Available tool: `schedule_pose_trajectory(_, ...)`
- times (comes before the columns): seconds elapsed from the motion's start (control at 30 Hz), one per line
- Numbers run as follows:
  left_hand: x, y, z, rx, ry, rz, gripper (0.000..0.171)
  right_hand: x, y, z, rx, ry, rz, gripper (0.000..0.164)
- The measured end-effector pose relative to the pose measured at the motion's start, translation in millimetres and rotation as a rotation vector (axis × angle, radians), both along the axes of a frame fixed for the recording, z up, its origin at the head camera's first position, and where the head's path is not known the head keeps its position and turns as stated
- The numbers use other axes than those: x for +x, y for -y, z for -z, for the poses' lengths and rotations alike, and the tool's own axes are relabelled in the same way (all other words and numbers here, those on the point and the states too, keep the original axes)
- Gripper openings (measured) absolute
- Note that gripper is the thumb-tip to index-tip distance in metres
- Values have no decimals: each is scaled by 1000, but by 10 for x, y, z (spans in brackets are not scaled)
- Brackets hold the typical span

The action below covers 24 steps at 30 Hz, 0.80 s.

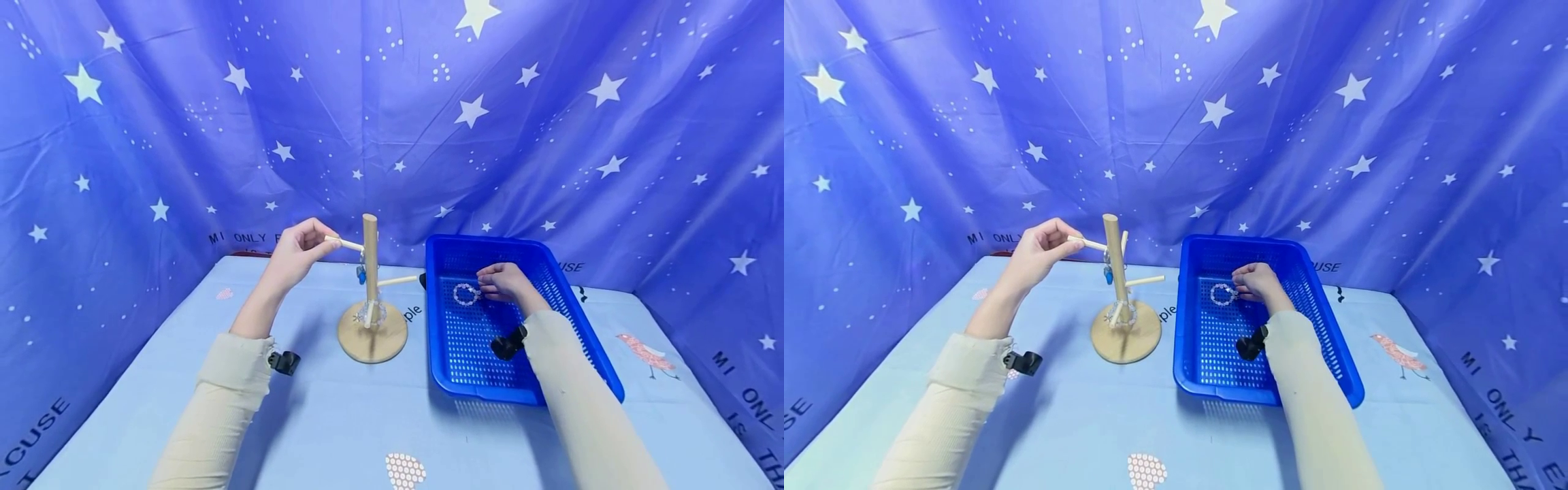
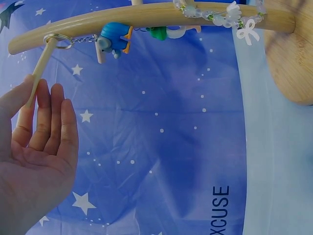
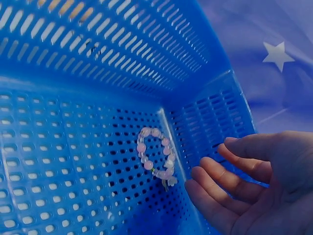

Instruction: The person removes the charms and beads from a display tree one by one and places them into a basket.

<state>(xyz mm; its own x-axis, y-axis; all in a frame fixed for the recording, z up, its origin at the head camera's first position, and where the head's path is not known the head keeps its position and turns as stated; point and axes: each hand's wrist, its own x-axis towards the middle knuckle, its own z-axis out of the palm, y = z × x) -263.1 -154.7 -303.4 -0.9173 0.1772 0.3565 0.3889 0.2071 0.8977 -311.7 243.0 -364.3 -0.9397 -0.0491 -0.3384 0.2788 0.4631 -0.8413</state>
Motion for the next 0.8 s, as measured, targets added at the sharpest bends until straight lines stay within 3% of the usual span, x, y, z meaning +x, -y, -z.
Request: schedule_pose_trajectory(0.8,-8,-2,2,0,0,3,17,240,262,-206,-141,-89,-22,46)
